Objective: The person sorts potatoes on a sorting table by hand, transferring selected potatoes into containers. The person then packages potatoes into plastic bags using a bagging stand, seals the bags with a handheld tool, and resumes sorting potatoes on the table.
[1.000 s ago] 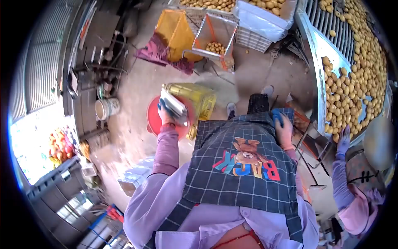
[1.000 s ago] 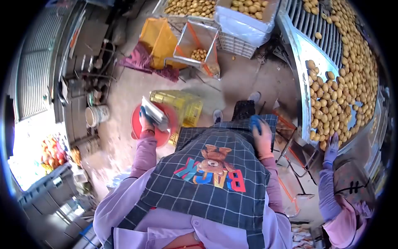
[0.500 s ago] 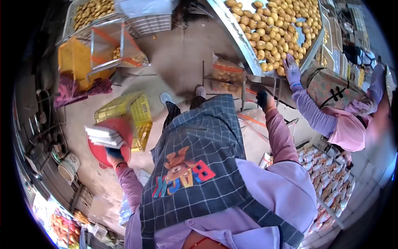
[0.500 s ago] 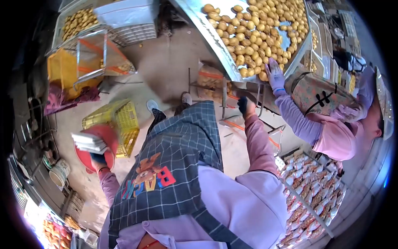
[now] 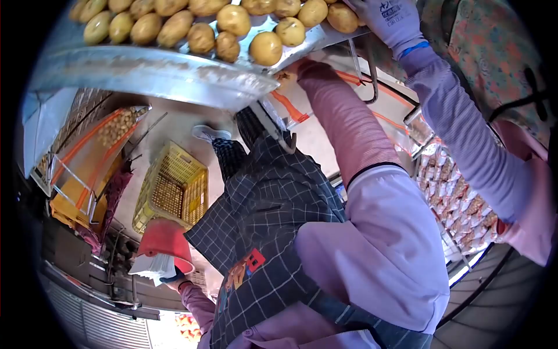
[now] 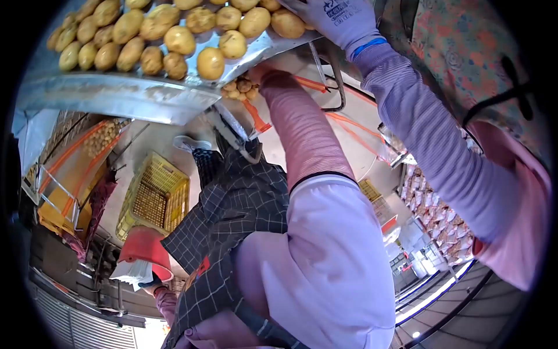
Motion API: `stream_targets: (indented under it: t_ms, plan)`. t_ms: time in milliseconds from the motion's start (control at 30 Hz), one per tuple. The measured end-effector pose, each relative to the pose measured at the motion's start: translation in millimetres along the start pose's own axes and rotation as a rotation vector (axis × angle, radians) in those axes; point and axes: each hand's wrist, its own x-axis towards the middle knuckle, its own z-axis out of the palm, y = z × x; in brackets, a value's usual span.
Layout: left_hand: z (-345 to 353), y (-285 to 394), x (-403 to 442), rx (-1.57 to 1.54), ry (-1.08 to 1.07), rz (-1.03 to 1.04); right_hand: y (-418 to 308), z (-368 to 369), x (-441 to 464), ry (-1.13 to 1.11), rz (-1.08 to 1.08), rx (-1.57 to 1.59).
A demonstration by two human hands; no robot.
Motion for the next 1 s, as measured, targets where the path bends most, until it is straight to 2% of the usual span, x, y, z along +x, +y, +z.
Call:
stream_targets:
  t_ms: [67, 100, 167, 200, 367, 500, 567, 633, 667, 733, 767, 833, 900, 933, 967, 1000]
  plan:
    - [-11, 14, -13, -0.333, 0.197, -0.196, -15, 30, 17, -0.046, -0.041, -0.037]
    - [26, -18, 1, -0.249, 0.317, -0.179, -20, 41, 24, -0.071, -0.055, -0.056]
    - [-16, 22, -42, -0.353, 0.346, -0.389, -29, 67, 43, -0.107, -0.065, -0.107]
    - [5, -8, -39, -0.41, 0.459, -0.399, -32, 76, 49, -0.124, -0.065, -0.118]
    - [13, -54, -77, -0.269, 0.375, -0.54, -17, 49, 56, -0.24, -0.133, -0.016]
    - [28, -86, -80, -0.119, 0.256, -0.557, -4, -12, -4, -0.438, -0.236, 0.387]
    - [38, -98, -71, -0.018, 0.191, -0.538, 6, -25, -46, -0.558, -0.268, 0.788]
    - [45, -105, -58, 0.103, 0.132, -0.505, 29, -9, -58, -0.748, -0.349, 1.433]
    - [51, -110, -47, 0.14, 0.107, -0.489, 32, -24, -82, -0.715, -0.374, 1.422]
    - [56, -103, -34, -0.039, 0.202, -0.523, 37, -45, -153, -0.671, -0.565, 1.579]
    - [59, -96, -26, -0.149, 0.253, -0.537, 34, -52, -185, -0.611, -0.622, 1.641]
    - [58, -85, -19, -0.311, 0.327, -0.545, 25, -47, -230, -0.631, -0.689, 1.822]
    - [65, -84, -10, -0.449, 0.377, -0.554, 1, -51, -272, -0.758, -0.667, 2.023]
    - [69, -82, -13, -0.517, 0.394, -0.567, -10, -52, -283, -0.939, -0.829, 2.092]
    - [73, -83, -13, -0.575, 0.409, -0.577, -29, -59, -305, -0.9, -0.84, 2.139]
    - [77, -84, -14, -0.633, 0.423, -0.59, -51, -71, -325, -0.964, -0.965, 2.139]
